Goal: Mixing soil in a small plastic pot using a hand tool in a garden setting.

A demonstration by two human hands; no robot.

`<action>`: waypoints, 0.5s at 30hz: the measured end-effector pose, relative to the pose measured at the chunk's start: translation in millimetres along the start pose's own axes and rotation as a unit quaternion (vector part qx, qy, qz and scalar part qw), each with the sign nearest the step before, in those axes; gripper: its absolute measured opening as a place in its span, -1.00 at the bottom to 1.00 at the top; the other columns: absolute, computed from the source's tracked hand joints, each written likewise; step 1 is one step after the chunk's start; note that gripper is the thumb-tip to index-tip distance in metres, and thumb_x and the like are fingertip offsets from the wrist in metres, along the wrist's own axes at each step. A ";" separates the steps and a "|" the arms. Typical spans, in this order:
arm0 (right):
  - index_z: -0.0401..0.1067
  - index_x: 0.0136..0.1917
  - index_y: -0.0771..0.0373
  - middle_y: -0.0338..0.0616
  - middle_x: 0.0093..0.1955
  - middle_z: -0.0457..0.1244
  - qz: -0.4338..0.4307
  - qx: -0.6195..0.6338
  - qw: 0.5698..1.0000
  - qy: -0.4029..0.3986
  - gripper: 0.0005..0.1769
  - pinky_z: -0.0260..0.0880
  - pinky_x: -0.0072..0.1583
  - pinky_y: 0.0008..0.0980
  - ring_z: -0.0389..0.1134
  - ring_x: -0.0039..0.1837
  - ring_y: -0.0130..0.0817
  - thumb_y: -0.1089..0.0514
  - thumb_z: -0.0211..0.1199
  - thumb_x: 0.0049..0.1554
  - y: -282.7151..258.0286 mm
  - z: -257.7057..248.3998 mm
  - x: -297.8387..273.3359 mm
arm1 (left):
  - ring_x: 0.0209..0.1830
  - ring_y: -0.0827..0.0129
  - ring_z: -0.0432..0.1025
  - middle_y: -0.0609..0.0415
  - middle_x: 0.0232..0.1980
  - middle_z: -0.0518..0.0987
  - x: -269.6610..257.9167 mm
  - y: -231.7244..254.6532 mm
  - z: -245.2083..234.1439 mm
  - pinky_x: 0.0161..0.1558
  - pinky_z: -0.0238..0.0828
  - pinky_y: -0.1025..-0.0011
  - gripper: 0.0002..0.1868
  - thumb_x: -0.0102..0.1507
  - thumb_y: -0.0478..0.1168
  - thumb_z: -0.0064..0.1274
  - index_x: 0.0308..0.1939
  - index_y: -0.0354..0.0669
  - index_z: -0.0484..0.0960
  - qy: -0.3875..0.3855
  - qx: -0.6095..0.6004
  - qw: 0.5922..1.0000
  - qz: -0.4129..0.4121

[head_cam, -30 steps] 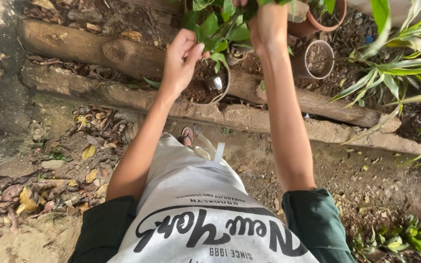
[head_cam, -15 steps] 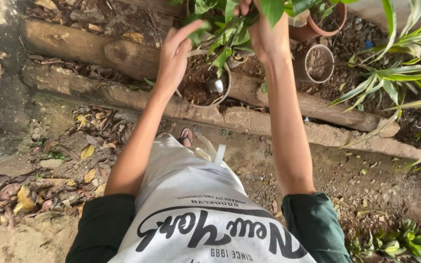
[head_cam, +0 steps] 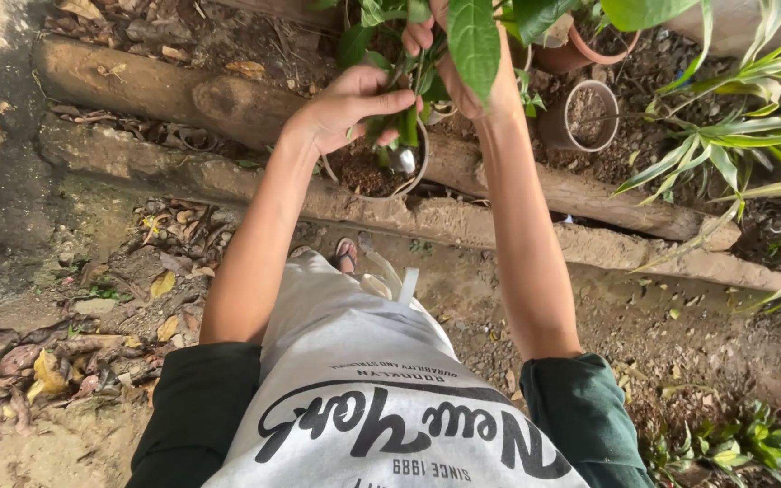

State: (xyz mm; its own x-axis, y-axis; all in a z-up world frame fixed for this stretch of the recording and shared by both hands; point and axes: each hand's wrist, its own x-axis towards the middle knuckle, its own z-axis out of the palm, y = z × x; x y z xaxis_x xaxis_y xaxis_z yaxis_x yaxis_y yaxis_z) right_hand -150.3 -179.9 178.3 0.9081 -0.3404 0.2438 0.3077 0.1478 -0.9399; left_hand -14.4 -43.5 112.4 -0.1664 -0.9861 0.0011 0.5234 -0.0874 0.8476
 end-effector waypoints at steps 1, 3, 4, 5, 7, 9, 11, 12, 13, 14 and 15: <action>0.18 -0.07 0.09 -0.29 -0.15 0.04 0.015 0.007 1.000 -0.008 -0.77 0.26 0.11 -0.34 0.10 -0.10 -0.43 0.00 -0.11 0.41 0.7 -4.3 -0.1 | -0.46 0.48 0.48 0.02 -0.20 0.59 -1.8 -0.7 -1.9 -0.49 0.48 0.65 -0.77 0.37 -0.19 0.13 -0.08 -0.35 0.59 0.009 0.047 0.999 0.009; 0.18 -0.07 0.11 -0.28 -0.13 0.06 0.029 0.015 0.999 -0.018 -0.74 0.24 0.13 -0.33 0.11 -0.09 -0.42 0.02 -0.20 0.42 6.9 -9.3 0.6 | -0.44 0.56 0.42 0.11 -0.24 0.56 -3.6 -10.5 -7.7 -0.50 0.38 0.67 -0.78 0.42 -0.15 0.04 -0.09 -0.27 0.60 0.020 0.095 0.995 0.019; 0.20 -0.13 0.06 -0.32 -0.20 0.10 0.046 0.003 0.999 0.021 -0.76 0.30 0.14 -0.35 0.16 -0.12 -0.45 0.07 -0.12 0.40 12.2 -10.4 1.8 | -0.29 0.50 0.41 0.10 -0.16 0.55 -3.3 -19.3 -11.8 -0.42 0.36 0.62 -0.78 0.43 -0.12 -0.02 -0.07 -0.22 0.57 0.050 0.078 0.996 0.003; 0.22 -0.19 0.02 -0.36 -0.28 0.15 0.062 -0.011 0.996 0.060 -0.74 0.36 0.15 -0.36 0.21 -0.15 -0.48 0.11 -0.04 0.38 15.7 -13.9 4.4 | -0.15 0.43 0.40 0.09 -0.08 0.53 0.6 -27.0 -16.3 -0.35 0.35 0.57 -0.77 0.44 -0.09 -0.08 -0.05 -0.17 0.55 0.078 0.061 0.995 -0.011; 0.26 0.02 0.05 -0.31 -0.18 0.15 0.042 0.039 0.998 0.027 -0.83 0.31 0.20 -0.35 0.20 -0.07 -0.45 0.02 -0.08 0.41 29.7 -27.3 -1.0 | -0.28 0.49 0.37 0.14 -0.17 0.47 -5.2 -18.9 -11.7 -0.35 0.40 0.61 -0.79 0.47 -0.12 -0.09 -0.08 -0.17 0.54 0.067 0.066 0.995 0.026; 0.30 0.23 0.08 -0.25 -0.08 0.16 0.027 0.094 0.995 -0.003 -0.70 0.26 0.25 -0.33 0.19 0.00 -0.43 -0.08 -0.12 0.44 30.0 -25.0 -7.2 | -0.42 0.56 0.34 0.18 -0.25 0.41 -13.5 -11.4 -3.4 -0.35 0.44 0.65 -0.81 0.49 -0.15 -0.11 -0.10 -0.18 0.53 0.060 0.067 0.994 0.058; 0.24 0.12 0.01 -0.31 0.01 0.11 -0.066 0.045 0.994 -0.078 -0.84 0.18 0.20 -0.35 0.11 0.02 -0.45 -0.06 -0.02 0.45 11.5 -11.0 -5.7 | -0.33 0.52 0.41 0.20 -0.28 0.37 -17.2 3.2 5.5 -0.31 0.58 0.62 -0.80 0.45 -0.16 0.01 -0.20 -0.19 0.54 0.109 0.153 0.979 0.082; 0.24 0.12 0.01 -0.31 0.01 0.11 -0.066 0.044 0.994 -0.079 -0.84 0.18 0.20 -0.35 0.11 0.02 -0.45 -0.06 -0.02 0.45 9.8 -11.4 -8.8 | -0.33 0.52 0.41 0.20 -0.28 0.37 -17.2 7.8 3.4 -0.31 0.58 0.62 -0.80 0.45 -0.16 0.01 -0.20 -0.19 0.54 0.109 0.153 0.979 0.083; 0.20 0.38 -0.02 -0.21 0.04 0.04 -0.056 0.025 0.996 -0.061 -0.72 0.14 0.29 -0.24 0.04 0.04 -0.36 -0.10 -0.14 0.51 8.5 -11.6 -14.7 | -0.20 0.51 0.46 0.19 -0.15 0.52 -17.7 10.4 2.7 -0.16 0.48 0.59 -0.80 0.42 -0.10 0.04 -0.07 -0.14 0.60 0.136 0.227 0.960 0.097; 0.16 0.63 -0.06 -0.12 0.07 -0.03 -0.046 0.005 0.998 -0.043 -0.53 0.11 0.37 -0.13 -0.03 0.06 -0.27 -0.14 -0.26 0.56 7.2 -11.9 -20.8 | -0.08 0.51 0.51 0.18 -0.01 0.67 -18.2 12.7 2.1 -0.01 0.38 0.56 -0.72 0.40 -0.04 0.06 0.06 -0.10 0.67 0.162 0.299 0.934 0.110; 0.16 0.63 -0.06 -0.12 0.07 -0.03 -0.045 0.006 0.998 -0.042 -0.53 0.11 0.37 -0.13 -0.03 0.06 -0.27 -0.14 -0.26 0.56 0.9 -8.7 -21.7 | -0.08 0.51 0.51 0.18 -0.01 0.67 -17.3 17.0 7.0 -0.01 0.38 0.56 -0.72 0.40 -0.04 0.06 0.06 -0.10 0.67 0.163 0.298 0.934 0.109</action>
State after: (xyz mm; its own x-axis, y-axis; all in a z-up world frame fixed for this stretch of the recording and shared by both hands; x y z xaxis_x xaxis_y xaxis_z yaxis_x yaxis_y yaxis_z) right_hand -172.2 -180.5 170.1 0.8973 -0.2731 0.3467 0.3920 0.1324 -0.9104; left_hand -8.5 -26.9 130.4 0.2031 -0.9707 0.1282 -0.0592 0.1185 0.9912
